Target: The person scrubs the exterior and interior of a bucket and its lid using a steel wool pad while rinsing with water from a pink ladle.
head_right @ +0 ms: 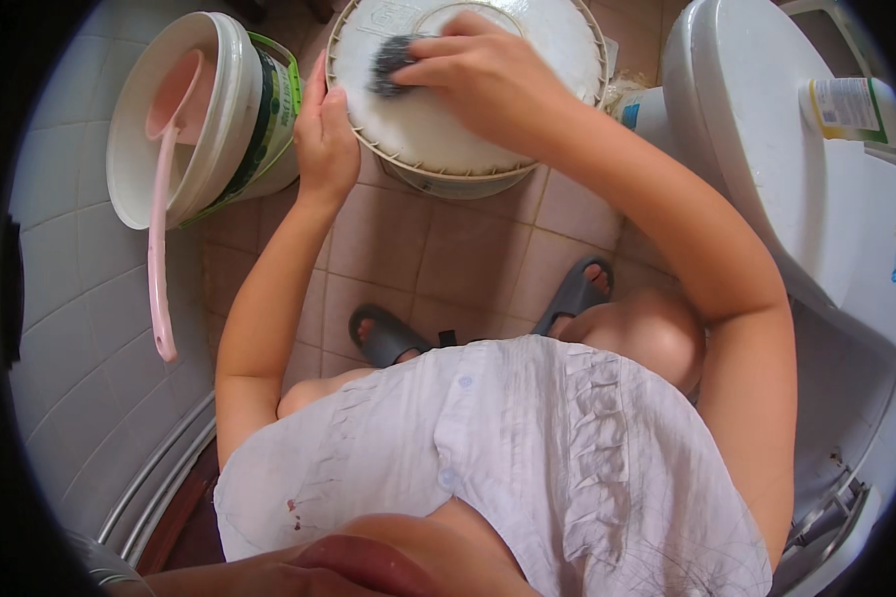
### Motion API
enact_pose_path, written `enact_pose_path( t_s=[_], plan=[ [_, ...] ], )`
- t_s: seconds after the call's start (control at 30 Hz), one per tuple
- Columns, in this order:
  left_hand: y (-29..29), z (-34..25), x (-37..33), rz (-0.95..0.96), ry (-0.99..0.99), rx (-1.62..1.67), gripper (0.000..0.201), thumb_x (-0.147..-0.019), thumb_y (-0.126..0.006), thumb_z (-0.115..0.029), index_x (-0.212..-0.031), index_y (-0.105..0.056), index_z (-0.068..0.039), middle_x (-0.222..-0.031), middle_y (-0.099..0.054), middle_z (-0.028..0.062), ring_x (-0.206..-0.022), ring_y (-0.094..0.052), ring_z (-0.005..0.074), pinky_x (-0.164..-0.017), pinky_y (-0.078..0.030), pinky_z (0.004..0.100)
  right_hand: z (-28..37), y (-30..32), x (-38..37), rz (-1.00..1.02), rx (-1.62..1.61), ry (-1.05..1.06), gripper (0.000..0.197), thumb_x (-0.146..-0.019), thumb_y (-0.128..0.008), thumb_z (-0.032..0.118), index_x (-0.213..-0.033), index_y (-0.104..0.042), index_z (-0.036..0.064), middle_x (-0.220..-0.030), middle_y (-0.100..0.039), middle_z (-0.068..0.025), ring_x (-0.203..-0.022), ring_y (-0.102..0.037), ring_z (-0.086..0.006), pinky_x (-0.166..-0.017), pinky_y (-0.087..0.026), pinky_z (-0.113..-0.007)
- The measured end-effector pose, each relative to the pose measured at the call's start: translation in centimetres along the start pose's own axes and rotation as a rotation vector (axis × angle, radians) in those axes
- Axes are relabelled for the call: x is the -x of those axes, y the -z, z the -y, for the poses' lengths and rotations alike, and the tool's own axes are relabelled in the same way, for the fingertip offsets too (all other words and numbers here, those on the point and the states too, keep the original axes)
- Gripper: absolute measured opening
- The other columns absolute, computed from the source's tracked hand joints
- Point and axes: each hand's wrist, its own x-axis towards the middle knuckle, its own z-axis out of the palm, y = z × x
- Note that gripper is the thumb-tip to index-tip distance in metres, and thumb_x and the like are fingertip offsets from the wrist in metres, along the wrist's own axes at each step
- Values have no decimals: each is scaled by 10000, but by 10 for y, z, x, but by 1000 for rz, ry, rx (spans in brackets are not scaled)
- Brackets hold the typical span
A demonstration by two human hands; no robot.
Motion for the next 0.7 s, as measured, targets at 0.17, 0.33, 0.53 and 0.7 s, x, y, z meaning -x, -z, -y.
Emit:
enact_pose_path(
  t_s=[0.17,0.33,0.53,0.7],
  plan=[
    [-11,-15,-5,40,41,70,525,-985,-422,-182,-1419,-411,115,-1197,-646,243,-1059,-630,255,-950,-468,323,-69,43,9,-153,208,-199,244,-770,-658,7,-979,-764,78,-927,-711,-113,-877,-637,-295,-817,-533,-386],
    [-4,-6,-4,29,31,49,519,-986,-423,-184,-1414,-421,110,-1188,-652,235,-1057,-631,254,-952,-468,324,-18,-6,-8,-66,36,-101,309,-763,-683,-21,-1023,-770,123,-1026,-734,-108,-914,-665,-277,-832,-557,-367],
    [1,-7,-6,56,-67,-26,510,-981,-419,-168,-1407,-429,113,-1179,-653,240,-1069,-632,257,-959,-465,333,-58,42,39,-25,237,-100,356,-750,-694,-8,-1061,-752,156,-1087,-712,-78,-935,-630,-303,-821,-547,-385],
    [-7,-14,-4,86,60,46,493,-992,-396,-144,-1419,-422,100,-1311,-582,191,-1209,-552,226,-1043,-398,319,-47,5,-31,-76,171,-20,166,-786,-611,22,-905,-727,16,-894,-718,-119,-891,-625,-328,-837,-501,-393]
  ],
)
